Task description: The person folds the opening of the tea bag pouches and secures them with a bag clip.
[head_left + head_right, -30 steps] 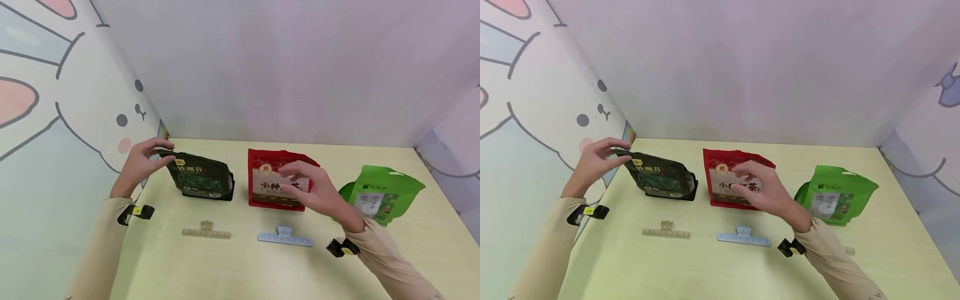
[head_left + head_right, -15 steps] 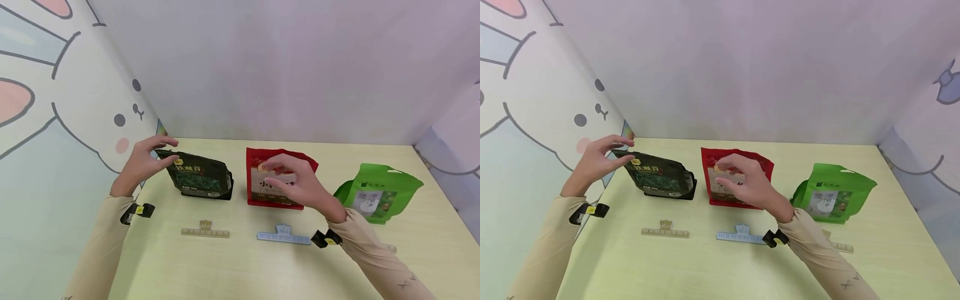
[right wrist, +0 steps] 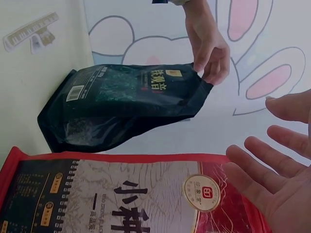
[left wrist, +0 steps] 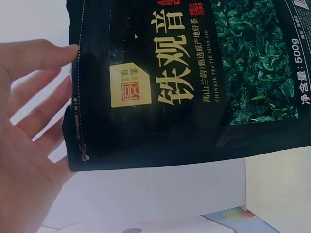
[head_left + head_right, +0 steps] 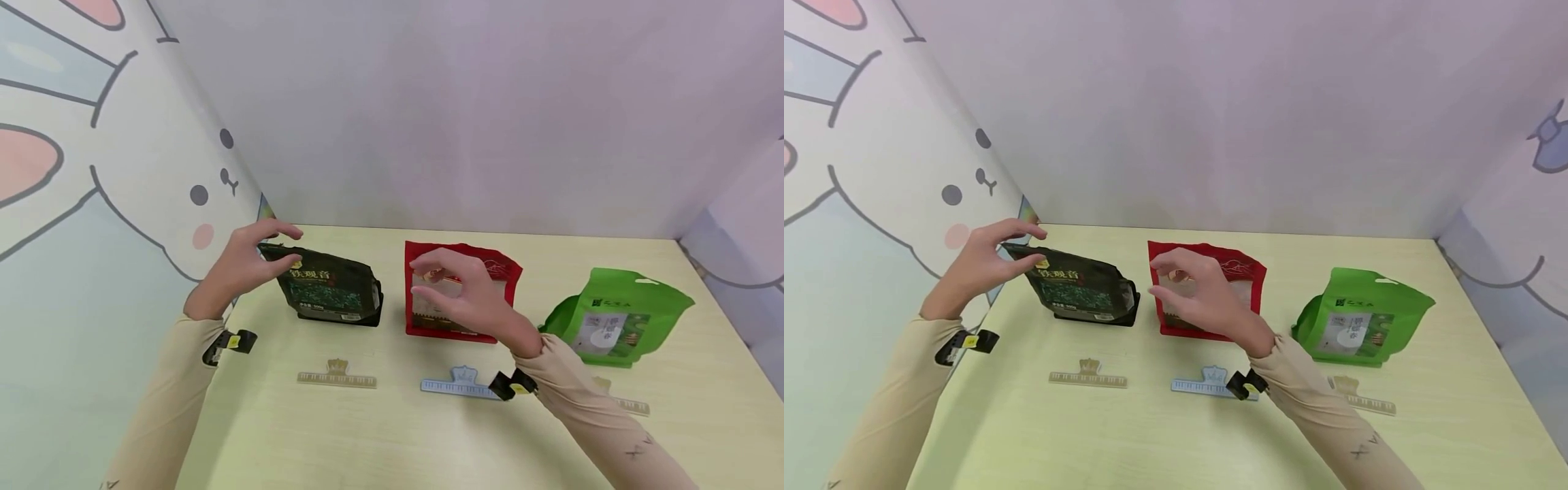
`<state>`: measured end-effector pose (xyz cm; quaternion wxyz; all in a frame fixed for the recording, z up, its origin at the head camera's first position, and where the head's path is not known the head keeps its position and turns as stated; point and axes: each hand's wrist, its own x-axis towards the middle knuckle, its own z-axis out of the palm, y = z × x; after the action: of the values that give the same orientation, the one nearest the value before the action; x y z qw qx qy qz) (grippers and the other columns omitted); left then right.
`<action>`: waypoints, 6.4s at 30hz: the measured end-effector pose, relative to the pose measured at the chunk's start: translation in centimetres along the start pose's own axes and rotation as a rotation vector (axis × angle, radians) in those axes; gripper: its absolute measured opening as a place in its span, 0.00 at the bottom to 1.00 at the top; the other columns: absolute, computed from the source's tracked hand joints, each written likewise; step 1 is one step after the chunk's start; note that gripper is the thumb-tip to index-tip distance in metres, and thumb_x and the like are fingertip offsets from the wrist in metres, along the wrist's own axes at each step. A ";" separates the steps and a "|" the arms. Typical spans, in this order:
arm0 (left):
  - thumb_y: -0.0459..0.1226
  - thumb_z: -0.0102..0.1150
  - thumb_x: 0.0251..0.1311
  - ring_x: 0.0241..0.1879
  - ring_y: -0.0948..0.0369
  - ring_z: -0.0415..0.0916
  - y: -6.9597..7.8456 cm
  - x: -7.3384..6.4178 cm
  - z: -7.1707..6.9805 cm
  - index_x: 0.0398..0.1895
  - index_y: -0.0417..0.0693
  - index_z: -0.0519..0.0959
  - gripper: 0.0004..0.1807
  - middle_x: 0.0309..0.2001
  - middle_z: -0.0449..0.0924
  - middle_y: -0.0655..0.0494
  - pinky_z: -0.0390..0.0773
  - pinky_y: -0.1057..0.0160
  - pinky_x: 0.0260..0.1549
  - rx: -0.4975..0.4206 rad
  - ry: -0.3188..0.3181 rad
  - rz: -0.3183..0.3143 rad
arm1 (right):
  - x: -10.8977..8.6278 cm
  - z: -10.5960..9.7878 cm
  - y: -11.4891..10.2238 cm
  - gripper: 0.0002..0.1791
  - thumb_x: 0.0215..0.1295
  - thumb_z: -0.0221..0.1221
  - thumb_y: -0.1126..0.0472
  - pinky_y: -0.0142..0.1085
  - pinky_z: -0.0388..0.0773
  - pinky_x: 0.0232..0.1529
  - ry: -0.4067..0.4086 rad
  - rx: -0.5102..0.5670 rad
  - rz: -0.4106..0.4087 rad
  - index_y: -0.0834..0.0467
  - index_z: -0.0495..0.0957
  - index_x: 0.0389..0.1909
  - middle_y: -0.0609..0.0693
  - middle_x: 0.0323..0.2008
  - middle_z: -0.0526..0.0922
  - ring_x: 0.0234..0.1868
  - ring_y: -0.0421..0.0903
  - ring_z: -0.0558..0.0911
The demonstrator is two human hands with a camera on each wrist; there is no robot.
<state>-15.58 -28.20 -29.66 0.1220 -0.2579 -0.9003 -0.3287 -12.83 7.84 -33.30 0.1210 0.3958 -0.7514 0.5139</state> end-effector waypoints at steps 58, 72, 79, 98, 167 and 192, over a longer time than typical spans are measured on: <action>0.28 0.63 0.53 0.38 0.59 0.78 2.0 3.9 1.7 0.42 0.49 0.81 0.13 0.38 0.82 0.55 0.76 0.55 0.39 0.050 -0.349 0.000 | 5.6 8.3 2.0 0.17 0.59 0.64 0.63 0.38 0.76 0.43 -0.128 -0.083 0.117 0.60 0.75 0.49 0.50 0.44 0.77 0.41 0.42 0.76; 0.27 0.62 0.52 0.34 0.62 0.78 2.4 4.1 2.1 0.35 0.48 0.83 0.09 0.32 0.82 0.58 0.75 0.56 0.38 0.091 -0.347 0.010 | 5.5 9.2 2.7 0.12 0.59 0.62 0.70 0.38 0.75 0.40 -0.078 -0.103 0.147 0.60 0.76 0.44 0.51 0.41 0.79 0.38 0.43 0.76; 0.27 0.62 0.53 0.32 0.61 0.77 2.5 4.0 2.3 0.33 0.48 0.83 0.08 0.31 0.82 0.54 0.76 0.56 0.35 0.096 -0.344 0.034 | 5.4 9.8 3.1 0.11 0.59 0.62 0.70 0.33 0.75 0.39 -0.061 -0.150 0.152 0.61 0.77 0.43 0.51 0.41 0.80 0.36 0.42 0.77; 0.26 0.60 0.54 0.33 0.63 0.77 2.5 3.5 2.2 0.30 0.50 0.83 0.09 0.31 0.82 0.57 0.76 0.58 0.34 0.105 -0.306 0.049 | 5.5 10.4 3.0 0.06 0.59 0.60 0.73 0.31 0.75 0.35 0.022 -0.165 0.150 0.62 0.78 0.36 0.52 0.33 0.81 0.31 0.42 0.78; 0.23 0.50 0.58 0.28 0.61 0.72 1.5 3.8 1.8 0.29 0.46 0.75 0.10 0.28 0.78 0.55 0.71 0.59 0.32 0.025 -0.251 0.058 | 5.4 10.6 3.0 0.07 0.62 0.55 0.75 0.35 0.75 0.35 0.058 -0.089 0.143 0.63 0.74 0.38 0.53 0.37 0.77 0.36 0.45 0.78; 0.24 0.48 0.54 0.27 0.61 0.68 1.4 3.6 2.1 0.28 0.49 0.74 0.11 0.29 0.75 0.59 0.69 0.60 0.30 0.032 -0.260 0.088 | 4.9 10.3 2.6 0.05 0.69 0.54 0.60 0.33 0.76 0.39 0.024 0.002 0.177 0.57 0.75 0.41 0.46 0.36 0.76 0.36 0.41 0.75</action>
<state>-17.97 -24.51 -29.13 0.0228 -0.3356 -0.9015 -0.2723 -15.63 -3.00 -36.74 0.0838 0.3215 -0.7816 0.5280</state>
